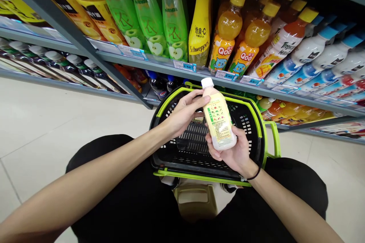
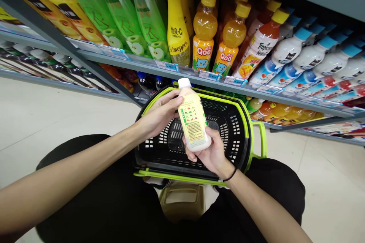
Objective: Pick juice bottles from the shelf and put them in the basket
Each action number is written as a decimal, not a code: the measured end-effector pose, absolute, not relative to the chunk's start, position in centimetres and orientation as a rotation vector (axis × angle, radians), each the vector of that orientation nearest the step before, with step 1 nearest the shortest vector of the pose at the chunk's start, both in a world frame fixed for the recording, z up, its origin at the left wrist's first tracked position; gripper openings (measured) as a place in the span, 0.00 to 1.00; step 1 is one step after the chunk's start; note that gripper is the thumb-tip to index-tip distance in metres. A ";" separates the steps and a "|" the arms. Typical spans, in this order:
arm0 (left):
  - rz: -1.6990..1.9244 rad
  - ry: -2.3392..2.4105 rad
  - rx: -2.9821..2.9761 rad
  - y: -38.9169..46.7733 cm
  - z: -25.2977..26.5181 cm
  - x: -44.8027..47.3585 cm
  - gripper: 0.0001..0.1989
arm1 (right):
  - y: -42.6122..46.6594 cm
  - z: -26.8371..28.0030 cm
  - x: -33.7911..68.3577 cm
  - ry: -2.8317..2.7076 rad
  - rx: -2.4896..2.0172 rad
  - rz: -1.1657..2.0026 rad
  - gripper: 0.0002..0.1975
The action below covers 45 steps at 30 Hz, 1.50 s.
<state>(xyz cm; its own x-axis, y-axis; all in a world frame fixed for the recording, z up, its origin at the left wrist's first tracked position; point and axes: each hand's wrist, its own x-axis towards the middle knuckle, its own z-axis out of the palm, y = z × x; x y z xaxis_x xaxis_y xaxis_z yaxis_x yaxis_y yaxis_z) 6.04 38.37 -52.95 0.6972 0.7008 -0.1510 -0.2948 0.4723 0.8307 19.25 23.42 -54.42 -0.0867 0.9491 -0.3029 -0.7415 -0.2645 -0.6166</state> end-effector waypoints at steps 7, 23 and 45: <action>0.668 0.523 0.932 38.3 -53.0 6.2 0.26 | 23.5 -54.6 19.1 -0.365 -0.799 1.664 0.30; 0.733 0.284 1.278 38.0 -52.7 5.9 0.21 | 23.7 -56.3 18.2 -0.255 -0.832 1.691 0.38; 0.750 0.444 1.286 38.3 -53.8 6.3 0.27 | 23.7 -56.6 18.4 -0.219 -1.121 1.580 0.32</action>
<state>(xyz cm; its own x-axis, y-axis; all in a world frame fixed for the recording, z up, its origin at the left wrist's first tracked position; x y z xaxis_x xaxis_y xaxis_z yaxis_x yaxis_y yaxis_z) 6.26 38.27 -53.76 0.6907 0.7152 0.1065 -0.2500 0.0980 0.9633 18.44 23.73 -56.60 0.0831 0.8415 -0.5339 -0.6642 -0.3526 -0.6591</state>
